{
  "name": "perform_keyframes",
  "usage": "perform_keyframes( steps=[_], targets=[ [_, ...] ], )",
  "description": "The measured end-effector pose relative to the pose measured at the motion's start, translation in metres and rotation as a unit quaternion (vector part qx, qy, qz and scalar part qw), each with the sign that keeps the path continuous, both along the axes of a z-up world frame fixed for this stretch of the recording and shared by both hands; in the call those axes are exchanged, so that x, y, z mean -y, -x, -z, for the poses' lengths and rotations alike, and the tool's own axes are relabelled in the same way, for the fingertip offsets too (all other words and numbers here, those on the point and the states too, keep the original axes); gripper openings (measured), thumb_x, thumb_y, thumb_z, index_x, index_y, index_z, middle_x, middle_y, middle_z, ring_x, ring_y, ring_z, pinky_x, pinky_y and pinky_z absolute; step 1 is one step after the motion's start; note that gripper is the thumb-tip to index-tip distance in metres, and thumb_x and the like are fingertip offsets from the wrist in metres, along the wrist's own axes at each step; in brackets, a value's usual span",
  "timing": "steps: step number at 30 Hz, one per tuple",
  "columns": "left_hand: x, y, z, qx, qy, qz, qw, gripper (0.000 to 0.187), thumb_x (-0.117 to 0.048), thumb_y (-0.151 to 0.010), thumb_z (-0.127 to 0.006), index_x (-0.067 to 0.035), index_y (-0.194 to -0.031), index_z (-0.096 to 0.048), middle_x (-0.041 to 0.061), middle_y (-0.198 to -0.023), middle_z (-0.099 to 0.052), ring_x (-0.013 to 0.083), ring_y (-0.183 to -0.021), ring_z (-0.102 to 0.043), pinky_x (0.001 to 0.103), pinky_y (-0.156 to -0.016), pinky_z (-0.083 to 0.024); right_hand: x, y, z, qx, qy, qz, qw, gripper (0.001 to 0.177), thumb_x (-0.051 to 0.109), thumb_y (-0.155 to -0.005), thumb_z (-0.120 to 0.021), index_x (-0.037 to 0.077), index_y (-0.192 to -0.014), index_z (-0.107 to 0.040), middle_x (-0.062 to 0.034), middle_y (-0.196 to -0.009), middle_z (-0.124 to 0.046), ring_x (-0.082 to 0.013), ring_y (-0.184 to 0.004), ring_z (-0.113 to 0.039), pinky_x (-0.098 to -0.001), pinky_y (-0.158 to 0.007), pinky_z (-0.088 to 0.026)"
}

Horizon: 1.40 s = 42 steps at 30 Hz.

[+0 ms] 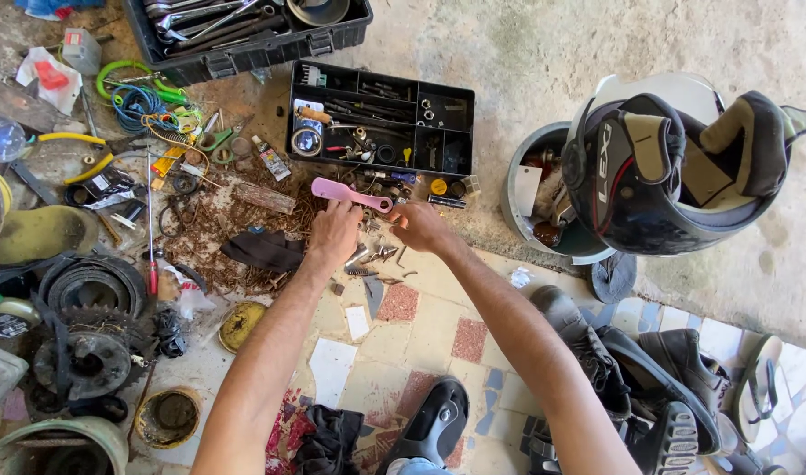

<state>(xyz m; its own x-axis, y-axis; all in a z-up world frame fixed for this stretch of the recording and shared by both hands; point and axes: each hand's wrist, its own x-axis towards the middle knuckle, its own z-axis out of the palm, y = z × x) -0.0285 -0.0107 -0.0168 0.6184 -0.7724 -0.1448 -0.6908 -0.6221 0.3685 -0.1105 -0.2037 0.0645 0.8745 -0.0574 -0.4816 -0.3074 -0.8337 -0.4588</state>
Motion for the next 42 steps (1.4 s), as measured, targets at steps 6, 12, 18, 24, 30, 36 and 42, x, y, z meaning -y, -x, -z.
perform_keyframes(
  steps=[6,12,18,24,30,36,42],
  targets=[
    [-0.004,-0.002,-0.004,-0.053,0.096,-0.04,0.993,0.038,-0.015,-0.084,-0.082,-0.005,-0.116,-0.065,0.011,-0.114,-0.068,0.0279,-0.104,-0.06,0.041,-0.09,-0.055,0.008,-0.002,-0.005,-0.002,0.005,0.004,1.0,0.022,0.02,-0.096,-0.068,0.012,-0.117,-0.071,-0.006,-0.108,-0.076,-0.0181,-0.096,-0.072,-0.0387,-0.089,-0.059],
    [-0.022,-0.014,-0.05,-0.116,0.098,-0.061,0.987,0.037,-0.011,-0.09,-0.077,-0.01,-0.124,-0.063,0.007,-0.107,-0.072,0.0246,-0.095,-0.062,0.04,-0.086,-0.056,0.011,-0.004,-0.01,0.013,0.001,0.023,1.0,0.023,0.02,-0.095,-0.07,0.012,-0.116,-0.072,-0.0067,-0.106,-0.076,-0.0183,-0.092,-0.073,-0.0371,-0.085,-0.06],
    [-0.054,-0.025,-0.098,-0.077,0.188,-0.074,0.976,0.031,-0.008,-0.086,-0.078,-0.007,-0.112,-0.061,0.01,-0.106,-0.07,0.0268,-0.095,-0.062,0.042,-0.083,-0.054,-0.003,-0.021,-0.026,0.06,-0.019,0.028,0.998,0.022,0.018,-0.092,-0.072,0.012,-0.114,-0.074,-0.0088,-0.101,-0.077,-0.0214,-0.089,-0.075,-0.0377,-0.078,-0.062],
    [-0.102,-0.033,-0.109,-0.066,0.252,-0.109,0.959,0.03,-0.003,-0.085,-0.075,-0.004,-0.111,-0.06,0.013,-0.107,-0.07,0.031,-0.101,-0.064,0.046,-0.09,-0.052,-0.041,-0.048,-0.012,0.099,-0.037,0.001,0.994,0.025,0.015,-0.088,-0.074,0.011,-0.112,-0.075,-0.0091,-0.096,-0.078,-0.0233,-0.086,-0.075,-0.0384,-0.077,-0.06],
    [-0.163,-0.038,-0.107,-0.062,0.281,-0.149,0.946,0.027,-0.005,-0.088,-0.073,-0.006,-0.114,-0.064,0.014,-0.107,-0.072,0.0346,-0.101,-0.065,0.046,-0.089,-0.052,-0.099,-0.072,-0.005,0.092,-0.045,-0.061,0.993,0.025,0.015,-0.087,-0.072,0.011,-0.111,-0.075,-0.0091,-0.096,-0.077,-0.0245,-0.087,-0.075,-0.0403,-0.081,-0.06],
    [-0.215,-0.038,-0.106,-0.058,0.27,-0.225,0.934,0.027,-0.006,-0.088,-0.075,-0.007,-0.114,-0.065,0.015,-0.097,-0.071,0.0342,-0.095,-0.066,0.047,-0.083,-0.053,-0.186,-0.08,-0.03,0.05,-0.015,-0.097,0.994,0.041,0.026,-0.085,-0.078,0.01,-0.121,-0.067,-0.0117,-0.114,-0.067,-0.0294,-0.103,-0.067,-0.0449,-0.086,-0.057],
    [-0.242,-0.034,-0.124,-0.165,0.32,-0.309,0.88,0.024,-0.008,-0.091,-0.074,-0.01,-0.114,-0.067,0.006,-0.095,-0.076,0.0232,-0.077,-0.065,0.037,-0.07,-0.054,-0.229,-0.075,0.021,0.166,0.017,-0.134,0.977,0.058,0.025,-0.071,-0.086,0.013,-0.125,-0.069,-0.0168,-0.138,-0.053,-0.0365,-0.126,-0.054,-0.0456,-0.094,-0.053]
  ],
)
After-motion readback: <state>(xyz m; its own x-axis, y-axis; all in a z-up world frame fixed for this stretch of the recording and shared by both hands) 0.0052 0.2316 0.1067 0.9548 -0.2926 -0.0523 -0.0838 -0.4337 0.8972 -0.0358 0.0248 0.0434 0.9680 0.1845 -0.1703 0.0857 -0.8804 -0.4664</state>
